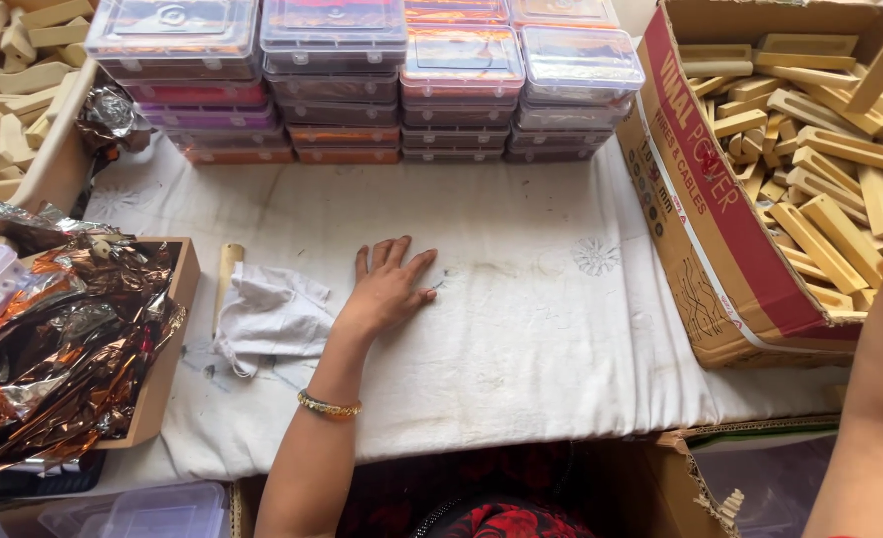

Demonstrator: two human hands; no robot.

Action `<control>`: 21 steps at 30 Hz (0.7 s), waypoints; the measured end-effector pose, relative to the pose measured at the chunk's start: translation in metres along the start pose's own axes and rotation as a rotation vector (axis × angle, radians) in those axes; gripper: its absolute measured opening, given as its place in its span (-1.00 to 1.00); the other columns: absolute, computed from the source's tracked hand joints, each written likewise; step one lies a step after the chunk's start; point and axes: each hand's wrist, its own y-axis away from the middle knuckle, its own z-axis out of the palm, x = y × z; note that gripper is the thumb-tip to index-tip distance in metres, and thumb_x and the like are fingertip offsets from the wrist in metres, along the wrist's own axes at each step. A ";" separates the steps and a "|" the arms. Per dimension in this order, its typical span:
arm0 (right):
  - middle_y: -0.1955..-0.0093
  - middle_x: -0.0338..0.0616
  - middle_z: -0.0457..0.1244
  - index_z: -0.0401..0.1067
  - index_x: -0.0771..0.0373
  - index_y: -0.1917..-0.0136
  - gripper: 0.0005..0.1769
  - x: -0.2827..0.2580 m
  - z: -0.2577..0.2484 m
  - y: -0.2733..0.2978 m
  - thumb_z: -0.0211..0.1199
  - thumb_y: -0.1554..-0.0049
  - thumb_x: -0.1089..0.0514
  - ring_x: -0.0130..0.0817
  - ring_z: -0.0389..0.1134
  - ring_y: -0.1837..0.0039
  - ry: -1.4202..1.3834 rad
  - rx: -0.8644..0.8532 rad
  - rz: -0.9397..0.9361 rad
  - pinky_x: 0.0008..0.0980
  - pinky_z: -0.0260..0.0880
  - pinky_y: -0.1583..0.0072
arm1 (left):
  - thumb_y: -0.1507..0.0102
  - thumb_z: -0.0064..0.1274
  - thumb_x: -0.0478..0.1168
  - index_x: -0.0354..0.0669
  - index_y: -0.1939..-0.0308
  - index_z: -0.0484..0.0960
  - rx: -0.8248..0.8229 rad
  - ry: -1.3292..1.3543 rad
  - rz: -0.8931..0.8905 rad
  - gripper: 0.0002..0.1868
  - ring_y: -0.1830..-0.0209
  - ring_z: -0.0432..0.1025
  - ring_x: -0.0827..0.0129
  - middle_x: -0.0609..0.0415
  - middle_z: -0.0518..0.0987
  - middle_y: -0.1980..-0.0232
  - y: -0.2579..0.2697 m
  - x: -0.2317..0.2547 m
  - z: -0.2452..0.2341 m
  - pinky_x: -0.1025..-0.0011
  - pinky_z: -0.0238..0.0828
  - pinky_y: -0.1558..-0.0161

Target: The person picks up wooden blocks from a box and wipes them with a white cloth. They then wrap a block in a shiny red foil sheet and place it into a plastic container. The person repeats the wiping process with additional wooden blocks.

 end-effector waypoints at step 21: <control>-0.22 -0.01 0.26 0.07 0.12 -0.59 -0.29 -0.242 0.403 0.029 0.21 -0.24 0.22 -0.27 0.35 -0.18 -0.923 -0.354 0.551 -0.28 0.46 -0.16 | -0.29 0.14 -0.12 -0.14 -0.23 0.60 0.471 0.895 -0.228 -0.56 0.39 0.50 0.47 0.06 0.63 0.21 -0.031 -0.064 0.017 0.43 0.50 0.31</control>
